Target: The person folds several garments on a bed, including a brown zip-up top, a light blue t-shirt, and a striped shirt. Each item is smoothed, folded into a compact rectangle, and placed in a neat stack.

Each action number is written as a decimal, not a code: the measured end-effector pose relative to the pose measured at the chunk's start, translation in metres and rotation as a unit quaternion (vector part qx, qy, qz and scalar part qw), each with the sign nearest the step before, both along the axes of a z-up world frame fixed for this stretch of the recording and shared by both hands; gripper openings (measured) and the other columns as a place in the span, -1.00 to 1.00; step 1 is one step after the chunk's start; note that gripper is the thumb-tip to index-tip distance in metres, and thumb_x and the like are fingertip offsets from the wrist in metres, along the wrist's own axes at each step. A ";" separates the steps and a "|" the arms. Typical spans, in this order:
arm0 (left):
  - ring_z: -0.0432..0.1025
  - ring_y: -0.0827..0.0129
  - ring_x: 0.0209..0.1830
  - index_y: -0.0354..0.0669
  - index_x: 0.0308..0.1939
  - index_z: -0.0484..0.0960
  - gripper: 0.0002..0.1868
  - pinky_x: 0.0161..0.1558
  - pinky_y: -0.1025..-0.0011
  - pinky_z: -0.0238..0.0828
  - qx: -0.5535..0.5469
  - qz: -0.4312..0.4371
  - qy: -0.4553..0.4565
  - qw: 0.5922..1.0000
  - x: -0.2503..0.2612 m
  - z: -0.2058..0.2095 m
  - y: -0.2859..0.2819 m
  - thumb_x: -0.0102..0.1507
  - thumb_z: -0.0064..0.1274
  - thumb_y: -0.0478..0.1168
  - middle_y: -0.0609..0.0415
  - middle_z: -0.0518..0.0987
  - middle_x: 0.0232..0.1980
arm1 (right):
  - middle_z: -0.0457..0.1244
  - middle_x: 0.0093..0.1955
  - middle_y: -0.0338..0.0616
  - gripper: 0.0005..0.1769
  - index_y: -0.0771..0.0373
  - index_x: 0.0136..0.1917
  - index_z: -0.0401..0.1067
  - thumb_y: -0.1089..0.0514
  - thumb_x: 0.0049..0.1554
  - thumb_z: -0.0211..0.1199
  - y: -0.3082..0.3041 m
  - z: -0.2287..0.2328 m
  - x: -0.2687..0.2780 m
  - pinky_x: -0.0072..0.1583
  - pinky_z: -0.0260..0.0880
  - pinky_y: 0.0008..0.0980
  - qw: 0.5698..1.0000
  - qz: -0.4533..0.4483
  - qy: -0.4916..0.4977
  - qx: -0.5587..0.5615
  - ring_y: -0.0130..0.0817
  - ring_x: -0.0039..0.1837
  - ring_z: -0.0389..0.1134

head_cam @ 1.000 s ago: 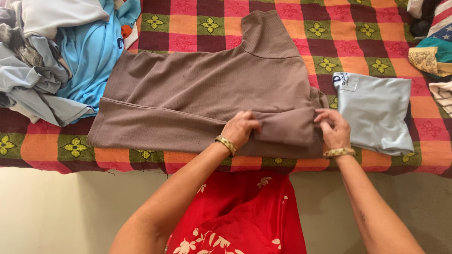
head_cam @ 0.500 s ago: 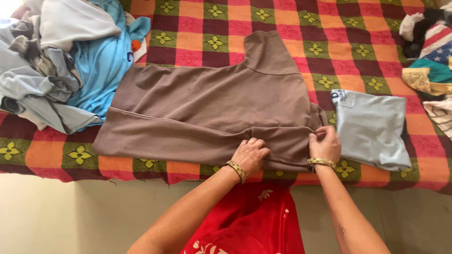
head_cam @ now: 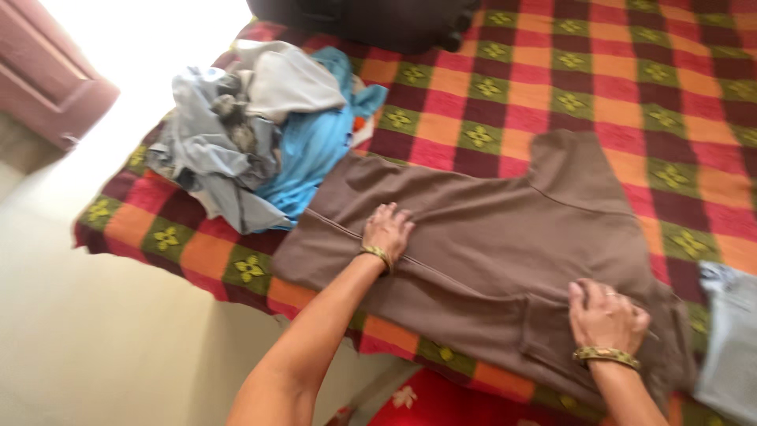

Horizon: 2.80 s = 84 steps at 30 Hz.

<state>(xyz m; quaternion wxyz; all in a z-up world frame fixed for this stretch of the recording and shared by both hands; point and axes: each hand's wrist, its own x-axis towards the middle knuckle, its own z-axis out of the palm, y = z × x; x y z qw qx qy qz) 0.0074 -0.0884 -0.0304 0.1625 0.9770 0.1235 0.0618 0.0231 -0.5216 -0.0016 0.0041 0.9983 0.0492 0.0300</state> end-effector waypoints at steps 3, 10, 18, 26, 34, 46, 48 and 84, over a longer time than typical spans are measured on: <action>0.24 -0.06 0.40 -0.03 0.21 0.56 -0.59 0.34 0.06 0.22 -0.014 0.099 -0.074 0.992 0.020 -0.008 0.080 0.29 -0.12 -0.18 -0.08 0.38 0.43 | 0.19 0.53 -0.32 -0.51 -0.15 0.42 0.37 -0.26 0.35 -0.10 0.029 -0.013 0.031 0.56 0.12 0.03 0.983 0.113 -0.121 0.082 -0.27 0.59 0.14; 0.41 -0.03 0.27 -0.01 0.22 0.57 -0.52 0.27 0.12 0.34 -0.061 0.146 -0.103 0.982 0.079 -0.006 0.166 0.28 -0.27 -0.36 -0.06 0.50 0.32 | -0.16 0.67 -0.34 -0.30 -0.30 0.58 0.03 -0.38 0.22 -0.19 0.122 -0.040 0.055 0.53 -0.35 0.09 0.988 0.124 -0.029 0.084 -0.27 0.65 -0.21; 0.47 -0.15 0.08 -0.08 0.03 0.59 -0.71 0.12 0.00 0.39 -0.008 0.075 -0.016 0.997 0.129 -0.005 0.188 0.45 -0.24 -0.11 -0.18 0.56 0.12 | -0.16 0.70 -0.35 -0.29 -0.31 0.61 -0.01 -0.42 0.26 -0.34 0.131 -0.035 0.038 0.60 -0.40 0.03 0.987 0.116 -0.065 0.092 -0.28 0.67 -0.20; 0.53 -0.11 -0.10 -0.12 -0.07 0.56 -0.79 -0.12 -0.01 0.50 0.125 0.066 -0.102 0.985 0.145 0.026 0.201 0.34 -0.21 -0.32 -0.19 0.52 0.02 | -0.14 0.69 -0.31 -0.31 -0.29 0.60 0.02 -0.41 0.26 -0.29 0.136 -0.033 0.043 0.59 -0.40 0.05 0.987 0.117 -0.068 0.089 -0.25 0.67 -0.19; 0.26 0.14 0.45 -0.02 0.44 0.36 -0.44 0.37 0.07 0.18 0.102 -0.166 -0.072 0.978 0.095 0.002 0.098 0.36 -0.29 -0.03 0.02 0.22 0.55 | -0.14 0.70 -0.28 -0.28 -0.23 0.62 0.01 -0.35 0.24 -0.23 0.145 -0.018 0.040 0.58 -0.36 0.08 0.983 0.130 -0.084 0.094 -0.22 0.67 -0.18; -0.01 0.10 0.59 0.15 0.60 -0.04 -0.20 0.47 0.01 -0.07 -0.030 -0.002 0.157 0.987 0.096 -0.011 0.165 0.34 -0.39 0.30 0.16 -0.12 0.69 | -0.33 0.72 -0.34 -0.19 -0.26 0.65 -0.21 -0.49 0.22 -0.38 -0.019 -0.009 0.145 0.54 -0.47 0.22 0.995 -0.020 0.064 -0.075 -0.27 0.68 -0.35; 0.08 0.04 0.56 0.14 0.60 0.03 -0.27 0.48 0.07 0.01 -0.015 -0.012 0.137 0.990 0.102 -0.012 0.169 0.38 -0.34 0.23 0.10 -0.04 0.68 | -0.25 0.70 -0.26 -0.27 -0.21 0.61 -0.07 -0.40 0.25 -0.27 -0.032 -0.012 0.164 0.51 -0.43 0.29 0.997 -0.055 0.026 -0.052 -0.19 0.68 -0.31; 0.39 0.22 0.12 0.12 -0.16 0.63 -0.86 0.00 0.14 0.28 0.334 -0.102 -0.185 0.919 -0.022 0.058 0.121 0.23 0.02 -0.20 0.10 0.51 0.20 | 0.43 0.14 -0.16 -0.81 0.13 0.02 0.59 0.26 0.12 0.31 -0.098 -0.009 0.063 0.35 0.37 -0.29 0.937 0.158 -0.078 0.300 -0.17 0.31 0.39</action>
